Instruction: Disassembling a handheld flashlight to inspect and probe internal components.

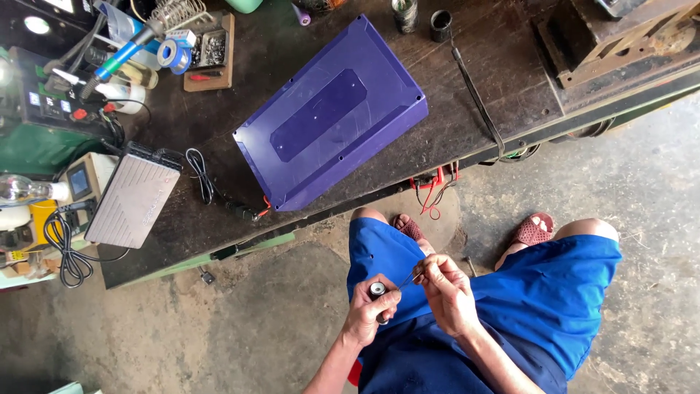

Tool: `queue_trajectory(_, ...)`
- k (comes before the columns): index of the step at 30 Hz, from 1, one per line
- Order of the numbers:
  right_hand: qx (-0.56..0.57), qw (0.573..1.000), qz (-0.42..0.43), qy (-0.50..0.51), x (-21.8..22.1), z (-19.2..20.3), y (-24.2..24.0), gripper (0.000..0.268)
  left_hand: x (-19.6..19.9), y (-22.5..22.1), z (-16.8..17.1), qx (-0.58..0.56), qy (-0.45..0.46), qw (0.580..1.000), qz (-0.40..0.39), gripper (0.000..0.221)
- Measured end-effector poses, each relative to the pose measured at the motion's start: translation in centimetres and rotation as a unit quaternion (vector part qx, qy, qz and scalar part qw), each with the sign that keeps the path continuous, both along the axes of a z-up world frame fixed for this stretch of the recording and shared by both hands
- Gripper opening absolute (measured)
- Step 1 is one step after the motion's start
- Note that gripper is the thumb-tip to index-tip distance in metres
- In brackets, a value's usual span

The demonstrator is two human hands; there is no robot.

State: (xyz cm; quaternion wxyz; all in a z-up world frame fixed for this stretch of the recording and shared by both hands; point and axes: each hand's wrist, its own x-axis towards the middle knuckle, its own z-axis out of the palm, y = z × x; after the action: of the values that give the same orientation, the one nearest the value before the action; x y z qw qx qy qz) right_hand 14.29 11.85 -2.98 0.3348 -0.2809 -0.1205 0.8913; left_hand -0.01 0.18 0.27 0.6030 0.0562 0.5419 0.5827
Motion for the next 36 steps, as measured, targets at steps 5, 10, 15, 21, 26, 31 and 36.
queue_trajectory(5,0.103,0.993,0.034,0.034,0.2,0.9,0.6,0.044,1.4,2.1,3.3,-0.019,0.14,0.986,-0.085,0.005)
queue_trajectory(10,0.115,0.989,0.019,-0.095,-0.7,2.2,-0.4,0.042,2.1,1.5,1.1,-0.022,0.2,0.973,-0.112,0.023)
queue_trajectory(15,0.018,0.996,-0.09,-0.022,1.2,-0.1,0.9,0.04,2.2,1.3,2.9,-0.023,0.122,0.991,-0.048,0.05)
queue_trajectory(21,0.058,0.993,-0.06,-0.086,2.6,-0.7,0.5,0.026,1.8,1.1,2.9,0.031,-0.032,0.999,0.023,0.057)
queue_trajectory(26,0.14,0.979,0.134,-0.07,3.1,-0.4,-0.7,0.035,1.8,1.8,3.4,0.154,0.011,0.986,0.056,0.051)
queue_trajectory(31,0.206,0.958,0.189,-0.063,2.1,0.5,-1.0,0.042,1.3,2.6,4.7,0.19,0.178,0.966,-0.008,0.042)
queue_trajectory(36,0.29,0.941,0.156,-0.082,1.1,1.8,-0.1,0.032,0.9,2.5,5.8,0.207,0.294,0.931,-0.064,0.04)
